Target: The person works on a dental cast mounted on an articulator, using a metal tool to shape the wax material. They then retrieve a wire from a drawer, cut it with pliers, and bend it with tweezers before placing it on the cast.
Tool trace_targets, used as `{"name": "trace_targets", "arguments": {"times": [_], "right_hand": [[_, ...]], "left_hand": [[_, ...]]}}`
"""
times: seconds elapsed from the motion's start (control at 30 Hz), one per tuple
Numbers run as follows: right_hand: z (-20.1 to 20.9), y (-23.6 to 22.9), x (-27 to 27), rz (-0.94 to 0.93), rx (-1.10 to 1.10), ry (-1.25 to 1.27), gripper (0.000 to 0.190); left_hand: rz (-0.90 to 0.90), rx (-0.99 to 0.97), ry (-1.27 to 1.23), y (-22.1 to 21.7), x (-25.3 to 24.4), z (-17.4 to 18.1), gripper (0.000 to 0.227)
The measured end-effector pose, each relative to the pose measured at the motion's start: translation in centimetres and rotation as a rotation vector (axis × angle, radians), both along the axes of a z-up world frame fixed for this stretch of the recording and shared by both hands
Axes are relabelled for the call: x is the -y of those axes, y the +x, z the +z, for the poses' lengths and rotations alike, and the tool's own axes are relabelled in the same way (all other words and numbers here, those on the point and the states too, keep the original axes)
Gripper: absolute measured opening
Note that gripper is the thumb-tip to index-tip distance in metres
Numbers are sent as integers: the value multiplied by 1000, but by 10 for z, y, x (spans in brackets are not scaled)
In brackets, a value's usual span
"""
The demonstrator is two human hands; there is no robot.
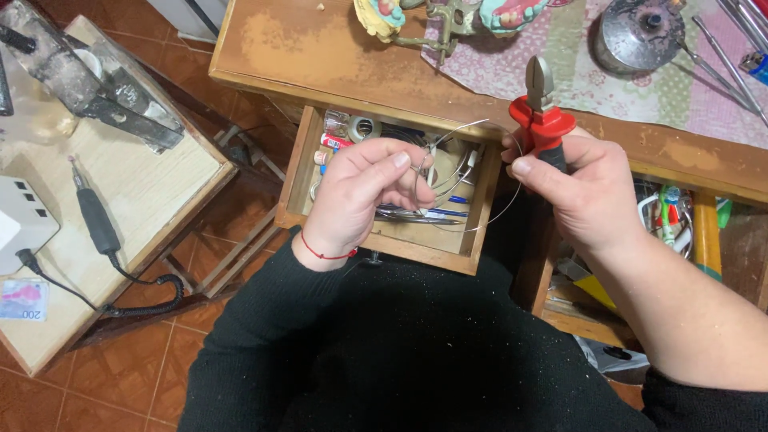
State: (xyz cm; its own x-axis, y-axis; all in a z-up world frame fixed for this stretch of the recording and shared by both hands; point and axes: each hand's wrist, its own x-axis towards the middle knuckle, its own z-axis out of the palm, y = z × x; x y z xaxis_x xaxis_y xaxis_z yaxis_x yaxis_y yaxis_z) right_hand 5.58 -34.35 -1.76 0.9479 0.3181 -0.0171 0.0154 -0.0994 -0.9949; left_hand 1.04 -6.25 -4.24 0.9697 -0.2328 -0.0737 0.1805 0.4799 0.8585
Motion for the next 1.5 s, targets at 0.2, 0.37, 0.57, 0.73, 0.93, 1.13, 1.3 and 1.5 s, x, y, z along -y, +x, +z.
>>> {"name": "trace_targets", "arguments": {"times": [0.2,0.37,0.57,0.73,0.93,1.13,1.3,1.5], "right_hand": [[1,3,1,35,90,-24,21],[3,2,3,77,182,-101,23],[1,-1,3,150,360,-186,15],[6,-5,0,135,438,-297,25],[3,-8,0,155,455,-308,22],[6,-9,-3,156,472,-314,22],[4,-9,-3,144,479,-321,23],[3,-9,-3,136,499,-334,22]], "left_hand": [[0,17,26,4,2,0,24],[-15,11,58,8,8,9,22],[-50,103,172,13,16,15,19],[-11,133,165,16,24,12,12],[24,144,154,13,30,14,9],[50,127,143,10,32,12,8],[55,117,100,9,33,9,9],[71,137,100,8,34,10,10]]}}
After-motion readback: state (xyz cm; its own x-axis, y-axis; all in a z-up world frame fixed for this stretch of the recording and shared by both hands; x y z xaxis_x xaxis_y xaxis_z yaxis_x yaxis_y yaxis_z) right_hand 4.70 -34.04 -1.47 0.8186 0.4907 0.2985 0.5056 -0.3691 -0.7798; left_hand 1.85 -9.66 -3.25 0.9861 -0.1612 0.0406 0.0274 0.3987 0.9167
